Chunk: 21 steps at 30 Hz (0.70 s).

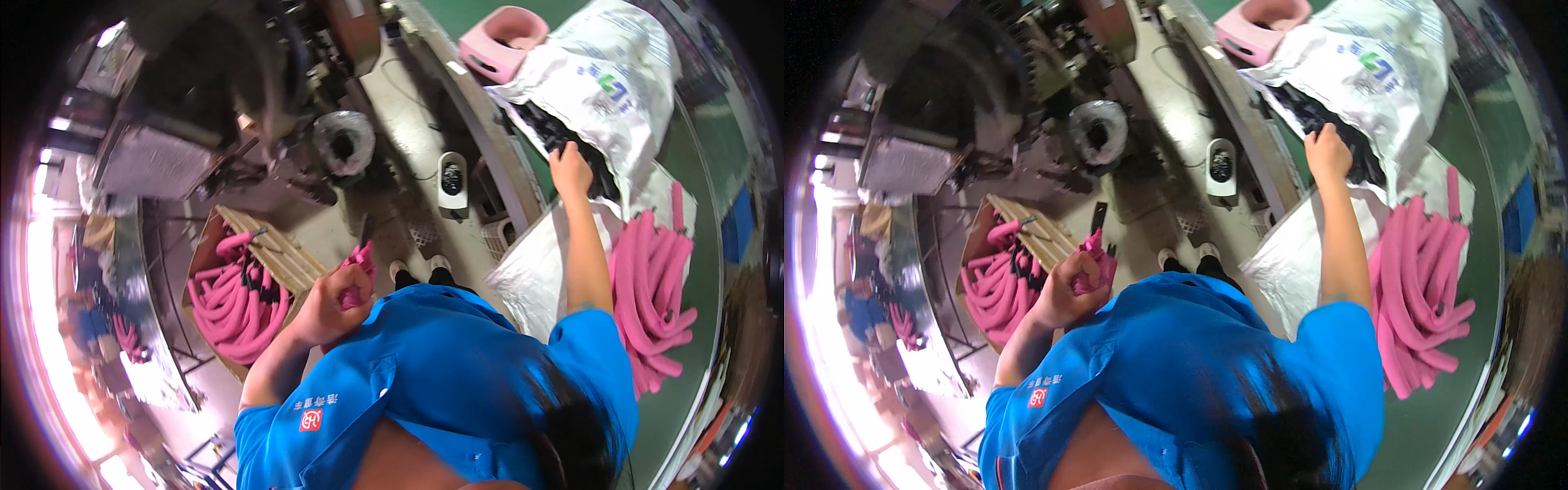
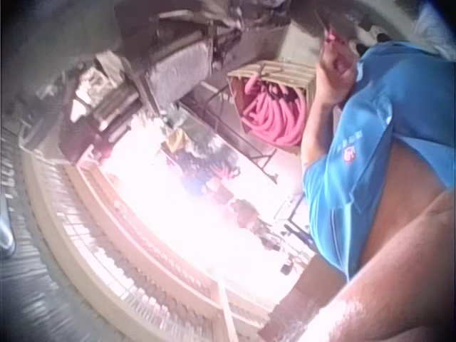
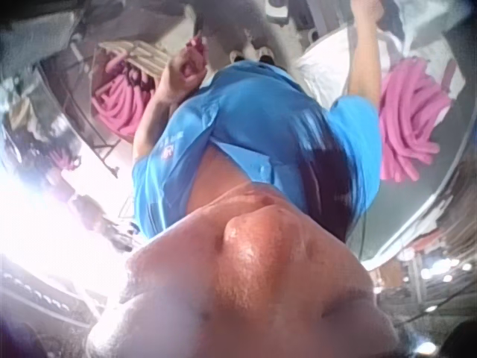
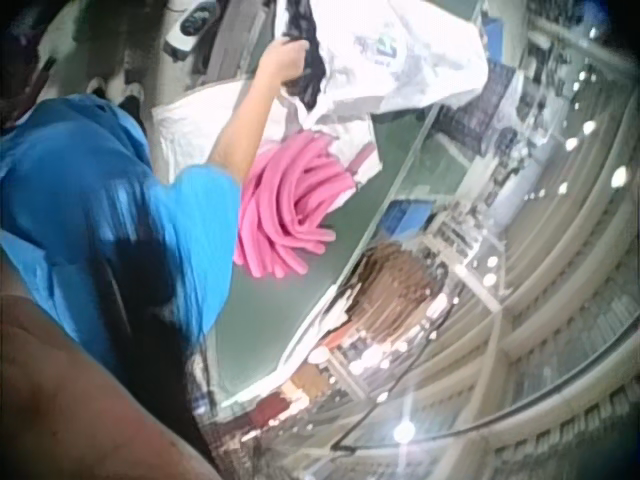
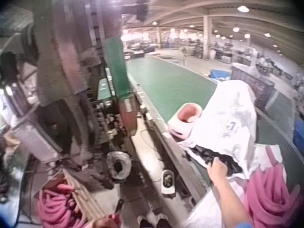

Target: The person repeatedly picks up pink foam handles and black plastic caps, inserts the caps into the handles, and places the assembled units into a cardboard box. The process is continuous and repetitive throughout the clip.

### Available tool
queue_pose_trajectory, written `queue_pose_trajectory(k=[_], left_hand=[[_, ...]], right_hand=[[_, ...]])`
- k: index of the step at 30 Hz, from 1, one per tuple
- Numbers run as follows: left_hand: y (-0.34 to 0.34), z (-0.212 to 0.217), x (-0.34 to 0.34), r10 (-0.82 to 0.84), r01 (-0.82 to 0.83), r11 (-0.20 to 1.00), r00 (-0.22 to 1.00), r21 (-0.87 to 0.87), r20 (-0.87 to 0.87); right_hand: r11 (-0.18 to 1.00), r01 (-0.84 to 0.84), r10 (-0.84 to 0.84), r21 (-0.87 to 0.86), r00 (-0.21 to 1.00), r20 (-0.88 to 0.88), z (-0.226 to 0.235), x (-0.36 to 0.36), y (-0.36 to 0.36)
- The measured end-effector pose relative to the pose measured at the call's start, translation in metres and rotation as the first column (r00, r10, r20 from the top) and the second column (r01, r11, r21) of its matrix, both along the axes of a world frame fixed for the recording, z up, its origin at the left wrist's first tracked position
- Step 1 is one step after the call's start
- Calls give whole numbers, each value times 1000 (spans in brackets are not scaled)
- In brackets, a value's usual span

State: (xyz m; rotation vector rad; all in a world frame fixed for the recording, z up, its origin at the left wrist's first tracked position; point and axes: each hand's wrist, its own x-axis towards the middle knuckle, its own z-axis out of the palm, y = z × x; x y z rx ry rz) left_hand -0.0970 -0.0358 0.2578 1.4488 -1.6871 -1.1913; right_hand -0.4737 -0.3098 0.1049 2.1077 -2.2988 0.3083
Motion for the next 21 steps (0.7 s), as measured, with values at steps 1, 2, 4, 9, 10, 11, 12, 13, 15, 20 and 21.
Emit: queue_pose_trajectory(k=[1,2,4,9,10,11,12,13,15,20,21], left_hand=[[-1,4,-3,-13,13,1000,1000,-12,-2],[-3,7,-5,-27,27,999,1000,-24,-3],[2,7,-9,-36,35,999,998,-10,-58],[3,8,-10,-116,114,993,984,-25,-138],[4,9,-10,-125,120,992,981,-38,-148],[5,8,-9,-137,136,991,978,-16,-156],[7,7,-9,-142,142,990,977,-11,-161],[8,6,-9,-146,147,989,975,-5,-167],[11,7,-9,-151,152,988,973,-11,-174],[18,4,-8,-190,181,981,966,-65,-174],[17,2,-8,-217,203,975,959,-92,-183]], right_hand=[[966,-152,166,-210,985,51,-10,1,2],[867,-274,331,-416,941,71,-19,3,3],[778,-566,620,-273,620,481,28,61,38],[88,-990,-135,111,98,986,145,142,101],[86,-995,-173,48,33,984,146,147,102],[84,-996,-210,-14,-31,977,148,153,102],[37,-999,-161,25,18,987,151,158,101],[-8,-998,-109,65,66,992,155,164,98],[-50,-993,-120,104,109,987,157,173,98],[-286,-938,-111,198,238,965,167,189,88],[-328,-919,-72,220,256,964,167,192,86]])
